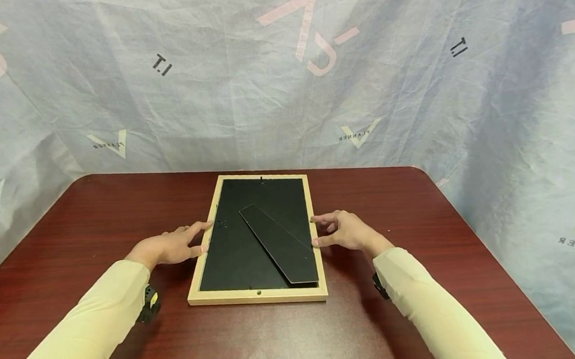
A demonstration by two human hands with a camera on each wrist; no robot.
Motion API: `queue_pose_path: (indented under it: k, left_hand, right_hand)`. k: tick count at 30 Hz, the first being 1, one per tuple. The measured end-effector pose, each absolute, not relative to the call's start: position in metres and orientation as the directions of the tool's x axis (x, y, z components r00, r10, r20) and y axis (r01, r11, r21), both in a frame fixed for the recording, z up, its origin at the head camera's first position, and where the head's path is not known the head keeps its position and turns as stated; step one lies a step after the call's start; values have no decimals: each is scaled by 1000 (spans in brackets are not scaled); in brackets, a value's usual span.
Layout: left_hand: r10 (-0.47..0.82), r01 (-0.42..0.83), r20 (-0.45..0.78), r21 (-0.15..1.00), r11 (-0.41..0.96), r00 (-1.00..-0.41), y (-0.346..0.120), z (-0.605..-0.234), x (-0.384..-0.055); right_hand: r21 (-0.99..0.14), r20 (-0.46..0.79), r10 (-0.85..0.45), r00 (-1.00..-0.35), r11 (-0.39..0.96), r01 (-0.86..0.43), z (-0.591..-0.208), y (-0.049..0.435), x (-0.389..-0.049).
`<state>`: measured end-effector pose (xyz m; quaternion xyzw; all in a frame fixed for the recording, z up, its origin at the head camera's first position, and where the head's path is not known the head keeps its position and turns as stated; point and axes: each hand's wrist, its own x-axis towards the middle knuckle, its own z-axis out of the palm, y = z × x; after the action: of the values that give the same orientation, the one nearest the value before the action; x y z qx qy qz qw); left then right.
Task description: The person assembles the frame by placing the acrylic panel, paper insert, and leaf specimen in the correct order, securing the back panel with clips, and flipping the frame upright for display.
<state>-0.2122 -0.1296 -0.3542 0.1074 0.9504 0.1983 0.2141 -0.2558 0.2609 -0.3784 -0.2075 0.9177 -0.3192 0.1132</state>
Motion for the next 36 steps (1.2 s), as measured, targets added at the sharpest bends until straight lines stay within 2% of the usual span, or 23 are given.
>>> queue_pose_path:
  k: [15, 27, 36]
  left_hand:
    - [305, 123, -376, 436, 892, -875, -134, -364, -219]
    - [288, 105, -400, 420, 902, -870, -130, -355, -214]
    - [273, 109, -404, 384, 917, -873, -128, -353, -214]
  right_hand:
    - [-651, -91, -410, -908, 714, -257, -380, 259, -254]
    - [-553, -126, -369, -921, 797, -243, -370, 250, -254]
    - [-524, -149, -352, -924, 821, -228, -365, 240, -255]
